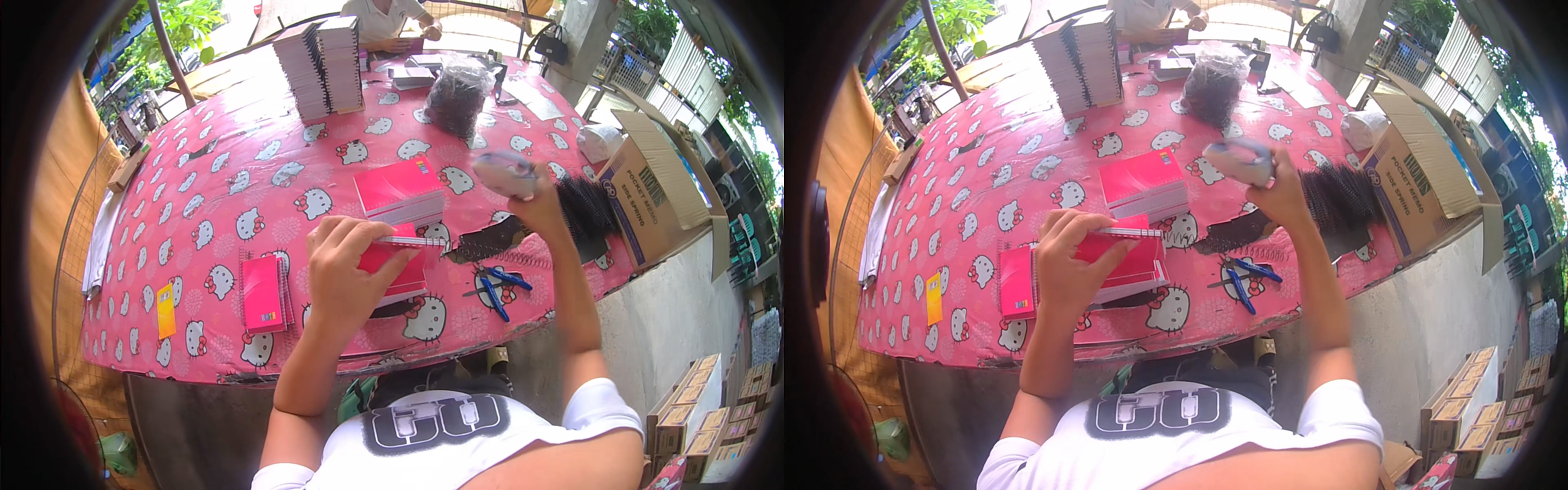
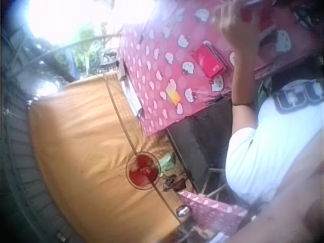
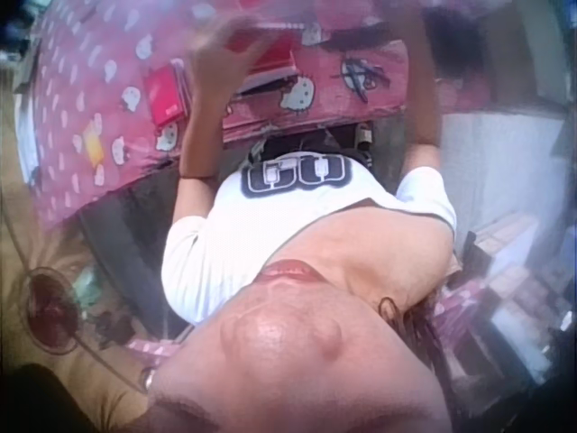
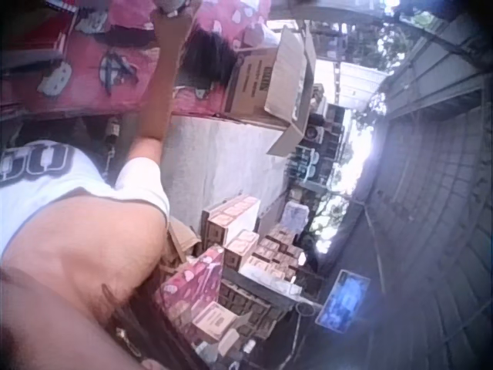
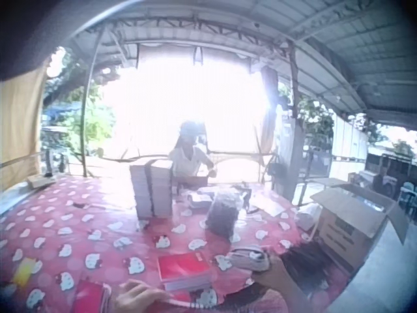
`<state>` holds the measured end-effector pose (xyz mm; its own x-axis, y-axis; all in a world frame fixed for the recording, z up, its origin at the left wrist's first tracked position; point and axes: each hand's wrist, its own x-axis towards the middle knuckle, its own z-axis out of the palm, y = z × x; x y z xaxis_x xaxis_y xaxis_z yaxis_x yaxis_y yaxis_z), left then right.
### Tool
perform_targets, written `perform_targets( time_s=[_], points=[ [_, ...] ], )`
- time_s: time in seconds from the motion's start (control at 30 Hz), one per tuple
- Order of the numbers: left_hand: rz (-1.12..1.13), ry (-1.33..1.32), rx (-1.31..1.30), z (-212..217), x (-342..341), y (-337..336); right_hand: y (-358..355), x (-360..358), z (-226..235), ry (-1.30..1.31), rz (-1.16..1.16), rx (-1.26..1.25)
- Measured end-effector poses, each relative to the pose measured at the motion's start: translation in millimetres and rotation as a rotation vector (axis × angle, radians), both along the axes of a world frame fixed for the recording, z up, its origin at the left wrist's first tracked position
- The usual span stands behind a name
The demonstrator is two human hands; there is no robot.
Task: The person assembles small pink notebooks by inserting wire spirals into the punched holes of the paper stacks and covers, then uses a tool to crimp the ends of the wires.
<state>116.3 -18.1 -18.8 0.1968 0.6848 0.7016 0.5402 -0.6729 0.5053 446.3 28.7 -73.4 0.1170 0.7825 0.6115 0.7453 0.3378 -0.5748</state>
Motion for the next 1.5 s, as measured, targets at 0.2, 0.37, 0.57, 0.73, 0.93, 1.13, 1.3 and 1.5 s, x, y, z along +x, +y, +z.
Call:
perform_targets(
  time_s=[0.2, 0.37, 0.57, 0.73, 0.93, 1.13, 1.3, 1.5],
  points=[
    [-0.013, 0.048, 0.017, 2.9, 0.2, 3.8, -13.3, -59.4, 62.2, -0.039, 0.501, -0.43],
    [-0.038, 0.003, -0.025, 2.2, -2.9, 5.5, -0.7, -57.4, 59.7, 0.42, 0.873, -0.272],
    [-0.007, -0.228, -0.11, -1.9, -20.3, 4.6, -4.2, -84.1, 77.5, 0.237, 0.742, -0.395],
    [-0.24, -0.815, -0.482, -28.9, -46.8, 6.5, 8.8, -98.2, 76.8, 0.197, 0.812, -0.278],
    [-0.374, -0.969, -0.529, -41.6, -51.6, 16.4, 7.9, -118.6, 86.4, 0.184, 0.739, -0.265],
    [-0.441, -1.028, -0.636, -42.3, -56.1, 24.8, 14.8, -128.4, 86.9, 0.096, 0.574, -0.274],
    [-0.433, -1.085, -0.634, -52.3, -61.1, 25.9, 17.5, -118.4, 69.1, -0.181, 0.304, -0.177],
    [-0.584, -0.965, -0.554, -30.5, -38.8, 22.3, 1.6, 1.9, -33.4, -0.282, -0.513, -0.302]
  ],
)
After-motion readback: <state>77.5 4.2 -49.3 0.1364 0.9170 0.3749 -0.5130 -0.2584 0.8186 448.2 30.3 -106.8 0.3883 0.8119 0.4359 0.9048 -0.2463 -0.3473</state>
